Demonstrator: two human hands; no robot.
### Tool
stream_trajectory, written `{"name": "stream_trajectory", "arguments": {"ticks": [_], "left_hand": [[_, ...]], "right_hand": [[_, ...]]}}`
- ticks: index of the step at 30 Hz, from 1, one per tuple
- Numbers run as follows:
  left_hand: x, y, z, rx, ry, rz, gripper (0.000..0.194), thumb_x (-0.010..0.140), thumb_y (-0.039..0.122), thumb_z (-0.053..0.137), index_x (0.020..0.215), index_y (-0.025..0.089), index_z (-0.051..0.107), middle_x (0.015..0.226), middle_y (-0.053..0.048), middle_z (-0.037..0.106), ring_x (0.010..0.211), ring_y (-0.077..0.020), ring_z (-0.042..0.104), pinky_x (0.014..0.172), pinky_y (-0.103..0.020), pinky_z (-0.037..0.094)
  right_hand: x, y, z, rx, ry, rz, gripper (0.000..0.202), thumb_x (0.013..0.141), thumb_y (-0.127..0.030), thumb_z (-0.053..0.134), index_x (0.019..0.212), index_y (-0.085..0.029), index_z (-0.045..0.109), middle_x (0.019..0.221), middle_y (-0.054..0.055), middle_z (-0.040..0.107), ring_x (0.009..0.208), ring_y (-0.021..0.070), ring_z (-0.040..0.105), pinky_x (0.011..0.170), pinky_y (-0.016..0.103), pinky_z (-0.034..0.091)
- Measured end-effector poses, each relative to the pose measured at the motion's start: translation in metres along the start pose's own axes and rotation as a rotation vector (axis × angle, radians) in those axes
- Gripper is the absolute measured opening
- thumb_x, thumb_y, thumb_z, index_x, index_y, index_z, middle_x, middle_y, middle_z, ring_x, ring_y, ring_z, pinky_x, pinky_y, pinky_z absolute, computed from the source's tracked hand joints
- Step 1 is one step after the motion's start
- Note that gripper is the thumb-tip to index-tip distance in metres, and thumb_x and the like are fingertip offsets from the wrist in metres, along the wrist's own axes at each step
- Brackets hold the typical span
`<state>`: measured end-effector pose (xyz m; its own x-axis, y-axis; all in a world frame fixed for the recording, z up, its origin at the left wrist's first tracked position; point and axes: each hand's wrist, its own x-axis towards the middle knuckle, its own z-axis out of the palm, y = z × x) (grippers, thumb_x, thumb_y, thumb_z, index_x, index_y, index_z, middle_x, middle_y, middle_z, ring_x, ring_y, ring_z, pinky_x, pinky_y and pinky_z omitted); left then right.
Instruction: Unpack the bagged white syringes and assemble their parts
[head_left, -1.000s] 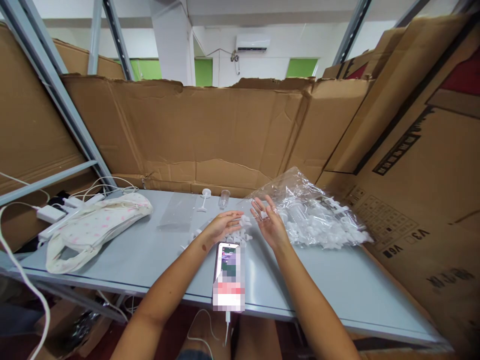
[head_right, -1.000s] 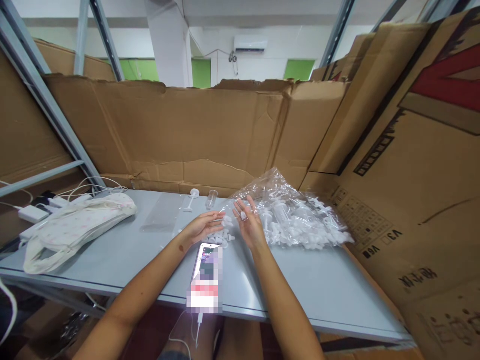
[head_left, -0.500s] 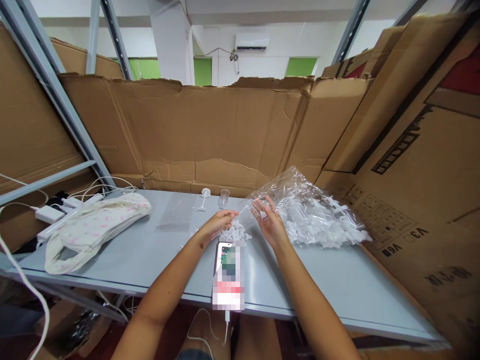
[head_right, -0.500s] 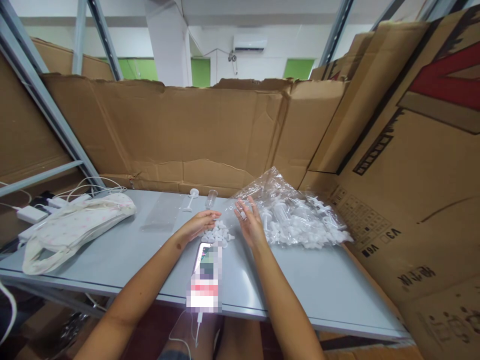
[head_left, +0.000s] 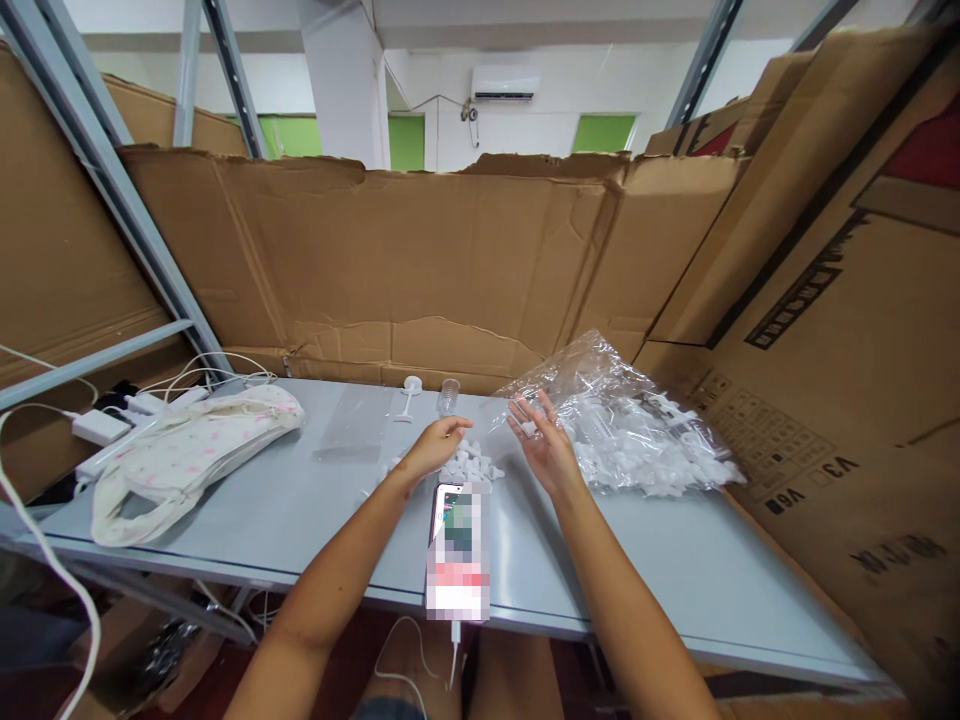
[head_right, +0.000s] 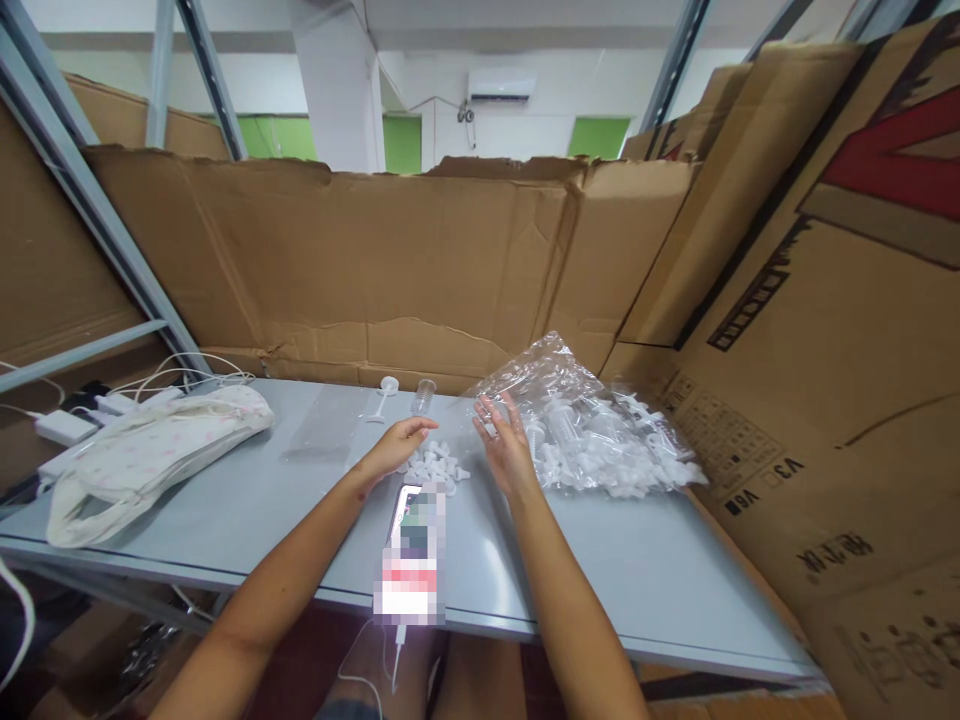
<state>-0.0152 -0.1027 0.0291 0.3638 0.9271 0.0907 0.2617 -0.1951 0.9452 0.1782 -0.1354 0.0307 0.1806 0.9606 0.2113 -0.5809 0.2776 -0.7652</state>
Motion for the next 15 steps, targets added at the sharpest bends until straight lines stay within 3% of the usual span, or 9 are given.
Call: {"name": "stream_trajectory", "arguments": {"ticks": [3,7,11,15], "left_hand": [[0.001,-0.002,0.004,0.021,0.003,0.039,0.029,0.082,0.023,0.047,0.104,0.015,0.064,0.096,-0.006,0.066,0.084,-0.0177,0.060,0.081,-0.031,0.044],[-0.001,0.003,0.011,-0.229,-0.045,0.064,0.024,0.079,0.022,0.056,0.100,0.015,0.065,0.103,-0.010,0.066,0.098,-0.0202,0.059,0.091,-0.034,0.041],[-0.005,0.008,0.015,-0.555,-0.118,-0.100,0.044,0.077,0.024,0.062,0.118,0.012,0.052,0.109,-0.016,0.064,0.096,-0.0213,0.063,0.093,-0.040,0.042],[-0.007,0.006,0.015,-0.761,-0.190,-0.220,0.048,0.075,0.024,0.066,0.119,0.013,0.049,0.110,-0.018,0.063,0.097,-0.0223,0.064,0.096,-0.040,0.042]], "right_hand": [[-0.001,-0.001,0.001,-0.007,-0.020,-0.015,0.048,0.073,-0.034,0.068,0.117,-0.036,0.052,0.119,0.000,0.062,0.116,0.0189,0.053,0.105,0.044,0.033],[-0.003,-0.001,0.005,-0.028,-0.060,-0.040,0.046,0.075,-0.034,0.067,0.118,-0.036,0.051,0.122,0.000,0.061,0.119,0.0192,0.052,0.106,0.046,0.032],[-0.006,-0.002,0.009,-0.036,-0.097,-0.056,0.044,0.076,-0.033,0.065,0.118,-0.035,0.051,0.125,0.001,0.059,0.119,0.0189,0.051,0.107,0.045,0.030],[-0.008,-0.001,0.010,-0.058,-0.133,-0.067,0.047,0.077,-0.033,0.064,0.121,-0.034,0.049,0.128,0.002,0.056,0.121,0.0191,0.049,0.107,0.045,0.029]]}}
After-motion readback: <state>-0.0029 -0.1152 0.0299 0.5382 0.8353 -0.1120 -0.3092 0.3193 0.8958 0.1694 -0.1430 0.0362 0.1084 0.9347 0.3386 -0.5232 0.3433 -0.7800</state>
